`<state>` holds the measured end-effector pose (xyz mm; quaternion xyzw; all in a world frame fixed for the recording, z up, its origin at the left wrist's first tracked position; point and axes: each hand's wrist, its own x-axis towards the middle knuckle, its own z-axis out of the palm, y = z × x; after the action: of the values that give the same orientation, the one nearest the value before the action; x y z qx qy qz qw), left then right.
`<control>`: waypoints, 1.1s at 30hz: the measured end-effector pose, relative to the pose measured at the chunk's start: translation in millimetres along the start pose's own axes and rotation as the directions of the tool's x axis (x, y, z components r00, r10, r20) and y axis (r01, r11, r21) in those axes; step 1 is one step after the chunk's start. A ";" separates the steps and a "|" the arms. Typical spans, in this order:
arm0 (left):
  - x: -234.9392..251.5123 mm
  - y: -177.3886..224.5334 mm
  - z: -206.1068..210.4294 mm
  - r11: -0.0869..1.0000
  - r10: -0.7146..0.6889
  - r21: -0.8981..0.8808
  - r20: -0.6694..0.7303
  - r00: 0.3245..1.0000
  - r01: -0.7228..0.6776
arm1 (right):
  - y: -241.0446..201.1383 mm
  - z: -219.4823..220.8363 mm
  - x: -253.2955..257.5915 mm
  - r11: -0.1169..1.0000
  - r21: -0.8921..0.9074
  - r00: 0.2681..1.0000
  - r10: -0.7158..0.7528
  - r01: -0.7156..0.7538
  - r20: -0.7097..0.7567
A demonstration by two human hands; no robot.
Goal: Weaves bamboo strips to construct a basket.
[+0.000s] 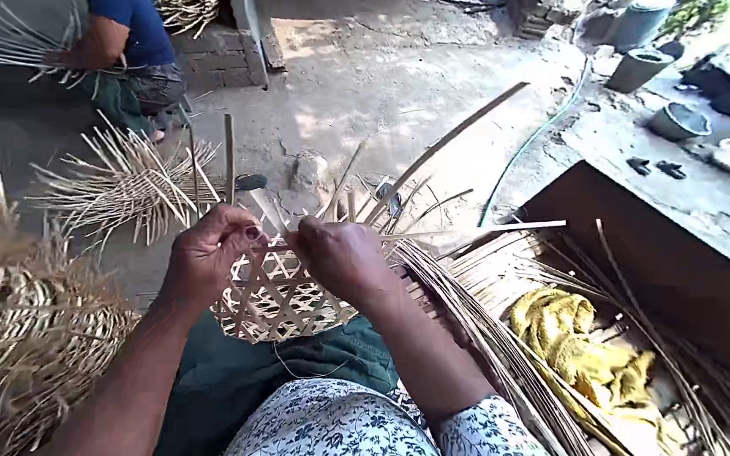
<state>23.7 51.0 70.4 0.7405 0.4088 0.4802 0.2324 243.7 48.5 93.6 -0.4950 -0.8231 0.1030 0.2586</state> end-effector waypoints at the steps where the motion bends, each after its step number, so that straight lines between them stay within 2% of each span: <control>1: -3.8 -0.5 -0.5 0.997 0.046 0.061 -0.036 0.998 -0.044 | -2.3 -1.4 1.2 1.000 0.019 0.999 0.017 -0.018 0.034; 3: -9.0 6.9 -0.1 0.940 0.201 0.297 -0.078 0.977 -0.170 | -4.4 -2.3 3.2 0.998 0.056 0.999 0.004 -0.007 0.054; 5: -4.7 22.4 1.6 0.802 0.307 0.513 0.085 0.948 -0.306 | -0.2 3.6 3.7 0.989 0.125 0.997 -0.074 0.075 -0.016; 7: 5.8 28.4 5.7 0.670 0.273 0.634 0.271 0.923 -0.385 | 7.5 12.5 -1.2 0.965 0.220 0.986 -0.119 0.143 -0.116; 9: 17.8 20.7 -0.6 0.612 0.191 0.694 0.335 0.923 -0.378 | 16.6 22.9 -7.0 0.943 0.302 0.970 -0.069 0.140 -0.233; 12: 25.0 25.7 -14.5 0.695 0.193 0.654 0.232 0.953 -0.300 | 26.7 30.1 -13.5 0.930 0.360 0.941 0.050 0.079 -0.336; 16: 15.4 43.4 0.9 0.745 0.230 0.621 0.103 0.968 -0.244 | 26.6 30.8 -15.0 0.920 0.388 0.898 0.128 0.052 -0.422; 20: 6.5 29.5 17.4 0.788 0.209 0.580 0.065 0.976 -0.207 | 28.9 34.1 -15.3 0.925 0.377 0.904 0.198 -0.045 -0.380; 27: 9.4 29.8 29.9 0.806 0.188 0.563 0.049 0.981 -0.182 | 31.2 40.7 -14.5 0.965 0.260 0.902 0.128 -0.017 -0.413; 31: 11.1 29.6 37.1 0.817 0.187 0.545 0.058 0.981 -0.188 | 25.3 42.0 -13.3 0.986 0.155 0.916 0.116 -0.059 -0.384; 33: 12.6 29.0 37.0 0.825 0.180 0.532 0.073 0.981 -0.191 | 23.6 31.4 -13.2 0.993 0.090 0.942 0.105 -0.080 -0.319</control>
<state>70.7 47.1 82.4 0.8168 0.4503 0.3596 -0.0276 250.1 51.3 52.7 -0.5329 -0.7410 0.0637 0.4035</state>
